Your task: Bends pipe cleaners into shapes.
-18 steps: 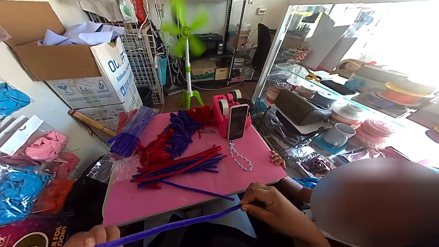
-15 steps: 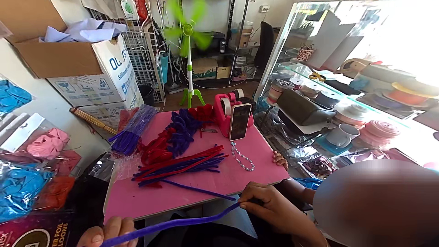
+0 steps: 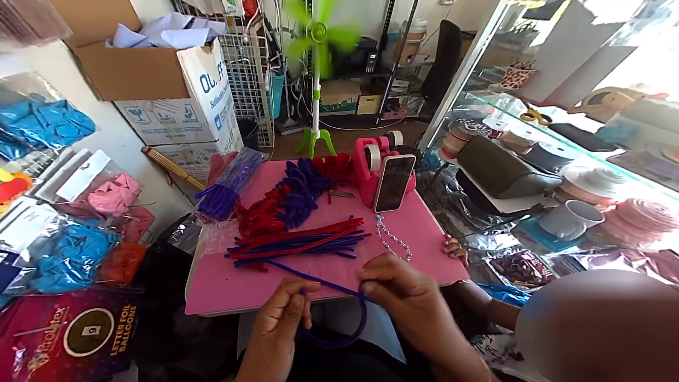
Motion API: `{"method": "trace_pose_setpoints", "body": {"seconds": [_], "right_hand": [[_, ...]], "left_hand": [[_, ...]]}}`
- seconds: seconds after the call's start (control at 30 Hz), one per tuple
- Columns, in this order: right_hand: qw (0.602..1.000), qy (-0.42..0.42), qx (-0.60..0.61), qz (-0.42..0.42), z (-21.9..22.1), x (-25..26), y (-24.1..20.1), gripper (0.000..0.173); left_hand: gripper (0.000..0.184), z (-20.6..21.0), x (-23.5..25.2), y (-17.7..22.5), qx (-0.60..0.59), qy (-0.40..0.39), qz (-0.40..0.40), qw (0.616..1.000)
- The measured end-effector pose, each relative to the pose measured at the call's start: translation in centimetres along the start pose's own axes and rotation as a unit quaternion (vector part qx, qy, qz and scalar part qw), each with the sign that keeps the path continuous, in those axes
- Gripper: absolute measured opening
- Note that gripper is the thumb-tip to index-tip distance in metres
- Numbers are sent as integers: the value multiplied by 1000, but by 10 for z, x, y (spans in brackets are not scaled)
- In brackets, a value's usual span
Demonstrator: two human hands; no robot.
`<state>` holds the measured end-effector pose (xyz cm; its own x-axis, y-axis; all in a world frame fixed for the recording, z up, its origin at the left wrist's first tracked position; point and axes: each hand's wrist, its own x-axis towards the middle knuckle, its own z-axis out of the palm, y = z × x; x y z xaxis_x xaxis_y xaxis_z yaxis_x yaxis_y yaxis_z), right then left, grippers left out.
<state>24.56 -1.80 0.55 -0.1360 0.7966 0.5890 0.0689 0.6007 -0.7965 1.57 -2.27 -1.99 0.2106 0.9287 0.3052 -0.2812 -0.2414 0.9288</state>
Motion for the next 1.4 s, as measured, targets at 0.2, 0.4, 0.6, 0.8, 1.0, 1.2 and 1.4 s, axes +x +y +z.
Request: {"method": "trace_pose_setpoints", "body": {"seconds": [0.2,0.4,0.6,0.8,1.0,1.2,1.4], "right_hand": [[999,-23,28,11,45,-14,9,14],[997,-9,59,50,47,-16,7,16],[999,-17,40,24,47,-17,7,16],[999,-48,-2,-18,44,-16,7,17],[990,-120,-43,-52,29,-15,3,10],[984,-150,-87,-42,19,-23,0,10],[975,-213,-63,-23,12,-25,-7,17]], "left_hand": [[19,10,-8,-5,-79,37,-31,996],[17,11,-12,-6,-118,24,-54,991],[14,12,-13,-3,-135,31,-79,987],[11,7,-14,2,-156,10,-129,979],[13,-4,-12,2,-180,-76,-194,961],[37,-12,-13,-14,-104,-275,-117,949],[39,-11,-12,-13,-60,-360,-73,928]]}}
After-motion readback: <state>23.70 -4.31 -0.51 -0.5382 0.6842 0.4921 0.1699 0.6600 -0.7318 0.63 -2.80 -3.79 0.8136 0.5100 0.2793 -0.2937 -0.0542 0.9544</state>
